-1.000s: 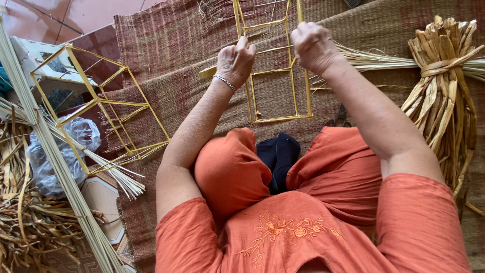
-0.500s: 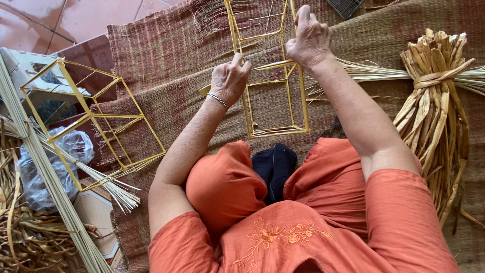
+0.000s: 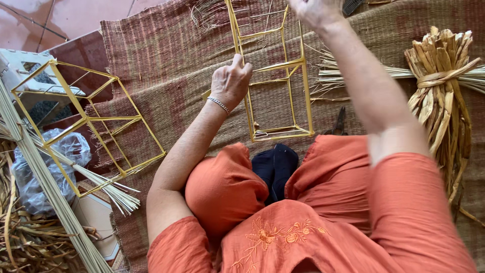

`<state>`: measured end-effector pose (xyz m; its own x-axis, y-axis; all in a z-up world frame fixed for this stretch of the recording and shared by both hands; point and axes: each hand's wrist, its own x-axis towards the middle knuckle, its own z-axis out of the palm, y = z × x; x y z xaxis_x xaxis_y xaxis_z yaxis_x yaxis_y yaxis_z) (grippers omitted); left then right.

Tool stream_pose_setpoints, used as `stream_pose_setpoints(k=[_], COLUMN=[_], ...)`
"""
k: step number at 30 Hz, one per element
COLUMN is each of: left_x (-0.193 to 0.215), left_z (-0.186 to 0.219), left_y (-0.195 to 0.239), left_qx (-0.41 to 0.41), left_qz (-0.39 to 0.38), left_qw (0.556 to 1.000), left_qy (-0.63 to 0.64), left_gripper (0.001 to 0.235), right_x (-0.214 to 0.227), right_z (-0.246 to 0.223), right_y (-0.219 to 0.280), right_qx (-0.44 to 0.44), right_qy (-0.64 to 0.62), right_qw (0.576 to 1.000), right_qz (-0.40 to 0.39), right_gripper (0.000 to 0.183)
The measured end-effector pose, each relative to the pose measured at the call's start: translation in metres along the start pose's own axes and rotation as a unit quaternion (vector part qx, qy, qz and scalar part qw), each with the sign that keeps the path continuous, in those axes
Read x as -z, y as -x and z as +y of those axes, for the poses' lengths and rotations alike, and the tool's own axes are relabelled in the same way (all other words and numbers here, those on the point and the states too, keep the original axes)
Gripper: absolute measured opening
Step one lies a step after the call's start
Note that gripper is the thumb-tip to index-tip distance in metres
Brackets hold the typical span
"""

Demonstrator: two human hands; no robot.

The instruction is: The person sits on a woven mat and weaves thin bamboo strips around a rectangular metal frame. They use their hands to thread the strips through the frame's grid and secure them with adhesive tape. The person uses scissors to trim the excess bamboo and tape during the process.

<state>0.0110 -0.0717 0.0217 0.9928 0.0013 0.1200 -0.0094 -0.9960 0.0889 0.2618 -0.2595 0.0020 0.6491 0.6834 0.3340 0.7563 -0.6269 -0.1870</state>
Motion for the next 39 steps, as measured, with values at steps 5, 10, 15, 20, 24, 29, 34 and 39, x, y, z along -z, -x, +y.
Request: stream_pose_setpoints(k=[5, 10, 15, 20, 24, 29, 34, 39], left_x=[0.0, -0.005, -0.007, -0.011, -0.012, -0.001, 0.0, 0.005], left_z=[-0.001, -0.002, -0.004, -0.002, -0.011, -0.011, -0.02, -0.023], left_y=[0.0, -0.003, 0.003, 0.002, -0.007, -0.005, -0.013, -0.021], left_qx=[0.016, 0.044, 0.047, 0.076, 0.118, 0.118, 0.098, 0.136], left_qz=[0.052, 0.007, 0.061, 0.102, 0.102, 0.047, 0.013, -0.029], left_qw=[0.998, 0.998, 0.996, 0.991, 0.981, 0.988, 0.995, 0.99], left_qy=[0.016, 0.044, 0.034, 0.051, 0.112, 0.084, -0.003, 0.023], left_gripper=[0.021, 0.022, 0.015, 0.021, 0.018, 0.025, 0.009, 0.011], right_x=[0.077, 0.082, 0.09, 0.109, 0.094, 0.005, -0.054, -0.063], right_z=[-0.023, -0.052, -0.068, -0.074, -0.022, 0.057, 0.021, -0.02], right_y=[0.063, 0.105, 0.12, 0.16, 0.213, 0.337, 0.429, 0.442], right_qx=[0.181, 0.035, -0.051, -0.103, -0.21, -0.381, -0.336, -0.329], right_qy=[-0.107, -0.154, -0.161, -0.218, -0.453, -0.32, -0.099, -0.05], right_qw=[0.973, 0.973, 0.969, 0.932, 0.847, 0.864, 0.932, 0.941], right_qz=[-0.093, -0.171, -0.182, -0.27, -0.181, -0.08, -0.087, -0.064], right_gripper=[0.024, 0.059, 0.092, 0.115, 0.075, 0.045, 0.068, 0.058])
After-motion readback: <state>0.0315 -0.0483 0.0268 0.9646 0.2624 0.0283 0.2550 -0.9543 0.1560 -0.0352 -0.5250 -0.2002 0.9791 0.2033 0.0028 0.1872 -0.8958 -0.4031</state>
